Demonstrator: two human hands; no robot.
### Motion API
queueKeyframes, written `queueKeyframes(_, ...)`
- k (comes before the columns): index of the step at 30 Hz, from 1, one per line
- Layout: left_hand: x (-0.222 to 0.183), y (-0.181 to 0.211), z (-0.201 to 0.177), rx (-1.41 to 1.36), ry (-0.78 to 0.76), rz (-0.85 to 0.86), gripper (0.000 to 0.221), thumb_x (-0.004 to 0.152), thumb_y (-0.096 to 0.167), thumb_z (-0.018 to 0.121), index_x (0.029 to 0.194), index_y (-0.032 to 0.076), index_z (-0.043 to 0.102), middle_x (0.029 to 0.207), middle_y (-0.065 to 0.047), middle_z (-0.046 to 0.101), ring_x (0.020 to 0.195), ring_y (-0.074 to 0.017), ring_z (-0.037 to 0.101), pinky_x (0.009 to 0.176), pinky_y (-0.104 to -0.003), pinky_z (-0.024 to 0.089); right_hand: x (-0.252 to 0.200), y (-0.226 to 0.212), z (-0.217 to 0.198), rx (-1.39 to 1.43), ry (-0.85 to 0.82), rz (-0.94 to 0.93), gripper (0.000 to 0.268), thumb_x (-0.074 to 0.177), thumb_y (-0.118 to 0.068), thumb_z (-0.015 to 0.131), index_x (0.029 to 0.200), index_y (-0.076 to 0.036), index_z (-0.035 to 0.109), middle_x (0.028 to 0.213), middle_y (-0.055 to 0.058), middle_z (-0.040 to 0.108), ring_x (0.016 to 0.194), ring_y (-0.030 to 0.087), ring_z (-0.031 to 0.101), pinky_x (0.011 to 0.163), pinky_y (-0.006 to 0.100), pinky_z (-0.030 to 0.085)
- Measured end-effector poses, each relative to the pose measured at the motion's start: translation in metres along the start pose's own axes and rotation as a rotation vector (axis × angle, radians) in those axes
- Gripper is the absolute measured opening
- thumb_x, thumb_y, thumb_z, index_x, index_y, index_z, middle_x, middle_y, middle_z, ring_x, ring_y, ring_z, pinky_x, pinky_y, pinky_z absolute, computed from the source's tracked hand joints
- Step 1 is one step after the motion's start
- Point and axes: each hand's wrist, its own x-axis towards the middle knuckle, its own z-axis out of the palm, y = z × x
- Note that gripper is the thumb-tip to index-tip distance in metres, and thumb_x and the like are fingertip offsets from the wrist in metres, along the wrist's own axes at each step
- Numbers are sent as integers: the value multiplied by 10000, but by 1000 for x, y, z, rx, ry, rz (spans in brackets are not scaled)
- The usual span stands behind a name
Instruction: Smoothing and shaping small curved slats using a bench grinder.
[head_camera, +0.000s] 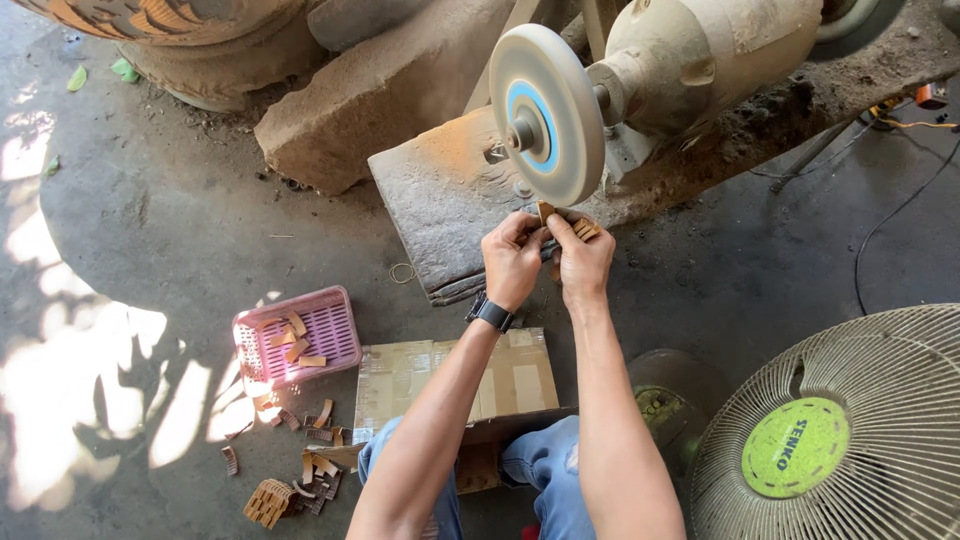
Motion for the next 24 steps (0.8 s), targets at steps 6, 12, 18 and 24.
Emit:
queueKeyframes(6, 1, -1, 1, -16, -4, 3, 66, 864, -26, 727, 910, -6, 683, 810, -94, 726, 694, -138, 690, 657, -293, 556, -2, -4, 2, 13, 23, 13, 131, 904, -100, 767, 995, -7, 762, 775, 19, 699, 534, 61, 544, 446, 217, 418)
queueKeyframes(12, 1, -2, 3, -5, -3, -1, 74, 856, -19, 741, 895, -13, 679, 790, -108, 717, 667, -143, 665, 645, -296, 544, -1, -2, 1, 17, 48, 14, 134, 897, -97, 776, 993, -3, 764, 771, 8, 695, 533, 55, 539, 452, 217, 413)
queueKeyframes(18, 2, -1, 4, -8, -4, 16, 70, 858, -29, 725, 898, -15, 669, 804, -108, 717, 683, -141, 679, 656, -291, 552, 0, -5, 1, 0, 63, 17, 125, 892, -100, 780, 974, -5, 771, 756, 15, 699, 522, 56, 535, 442, 223, 400)
queueKeyframes(24, 2, 0, 6, -17, -10, 17, 65, 860, -31, 724, 900, -15, 676, 805, -109, 719, 686, -141, 680, 657, -291, 554, 1, -2, -1, 19, 60, 10, 125, 896, -101, 781, 970, -1, 768, 759, 17, 702, 523, 54, 531, 443, 223, 395)
